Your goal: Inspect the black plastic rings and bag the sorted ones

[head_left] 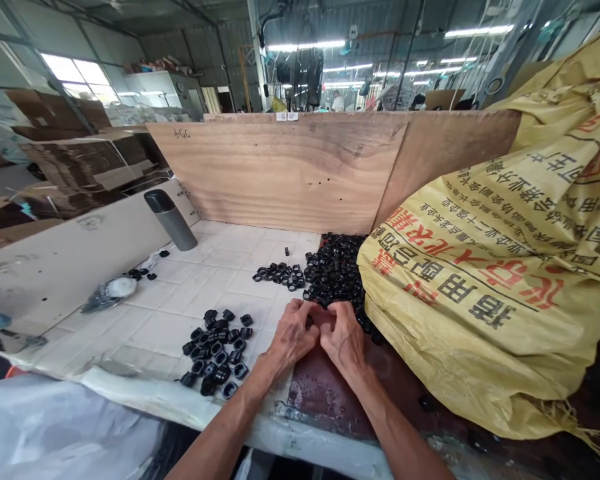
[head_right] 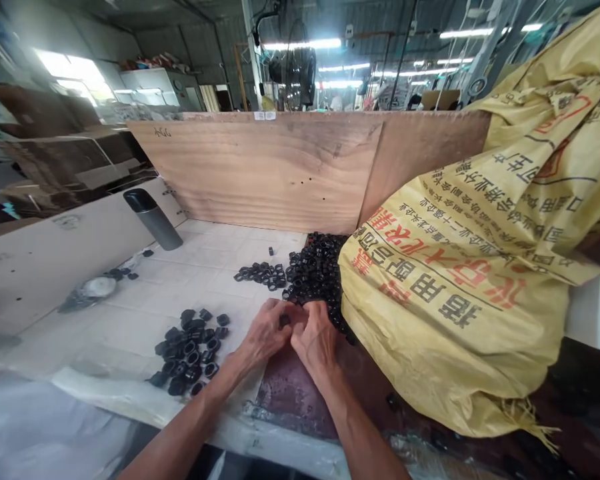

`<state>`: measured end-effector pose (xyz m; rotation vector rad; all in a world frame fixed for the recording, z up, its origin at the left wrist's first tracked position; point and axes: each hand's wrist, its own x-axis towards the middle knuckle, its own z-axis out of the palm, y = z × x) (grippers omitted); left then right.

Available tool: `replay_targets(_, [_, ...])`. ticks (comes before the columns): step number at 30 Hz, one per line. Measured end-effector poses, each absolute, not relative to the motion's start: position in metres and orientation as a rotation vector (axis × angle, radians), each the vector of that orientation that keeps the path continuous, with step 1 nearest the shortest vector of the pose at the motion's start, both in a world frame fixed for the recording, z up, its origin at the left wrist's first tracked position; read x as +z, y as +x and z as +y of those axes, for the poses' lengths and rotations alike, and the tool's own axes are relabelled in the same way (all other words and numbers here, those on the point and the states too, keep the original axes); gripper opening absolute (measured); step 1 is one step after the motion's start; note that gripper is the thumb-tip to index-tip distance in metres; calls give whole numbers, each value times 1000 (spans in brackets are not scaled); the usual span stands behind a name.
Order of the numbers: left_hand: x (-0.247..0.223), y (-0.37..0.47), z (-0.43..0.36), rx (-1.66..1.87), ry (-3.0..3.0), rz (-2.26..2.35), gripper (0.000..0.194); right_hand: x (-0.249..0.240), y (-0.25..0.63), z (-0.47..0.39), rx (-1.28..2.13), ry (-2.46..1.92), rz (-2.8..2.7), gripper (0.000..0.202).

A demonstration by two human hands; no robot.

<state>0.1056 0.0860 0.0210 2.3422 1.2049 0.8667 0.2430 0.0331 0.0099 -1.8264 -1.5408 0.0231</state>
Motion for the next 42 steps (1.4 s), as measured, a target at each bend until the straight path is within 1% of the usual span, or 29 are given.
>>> replay_targets(4, [5,112,82,900,2334,1141,33,16,254,32,-113,-2053,-1458,30])
replay_targets(7, [0,103,78,937,2293,1190,36,13,255,34,-82,-2034,-1544,30])
replay_targets(9, [-1,96,76,936,2268,1206,33,11,254,34,-64,-2001,-1540,31])
replay_targets(11, [-2,91,75,917,2257,1204,24,9,254,33,-51,-1983,-1525,29])
replay_targets(13, [-1,89,74,911,2236,1206,19,10,254,31,-39,-1998,-1524,23])
replay_targets(18, [3,87,72,949,2087,1140,20,15,253,27,-47,-2082,-1584,16])
replay_targets(21, [4,87,73,961,1998,1059,21,14,253,28,-35,-2013,-1682,12])
replay_targets(24, [4,87,75,988,1946,1024,26,12,254,31,129,-1832,-1730,14])
replay_targets(27, [5,87,75,1005,1919,1010,31,12,253,33,438,-1682,-1574,16])
replay_targets(29, [6,87,75,1010,1901,1016,30,13,252,34,581,-1617,-1456,21])
replay_targets(33, [6,87,75,1037,1802,970,28,22,250,33,634,-1507,-1496,19])
replay_targets(37, [3,87,75,1038,1650,889,32,27,249,33,643,-1444,-1565,27])
replay_targets(40, [3,87,73,1014,1551,872,28,24,248,33,712,-1489,-1414,36])
replay_targets(42, [6,87,72,1013,1539,870,23,22,248,34,727,-1534,-1308,37])
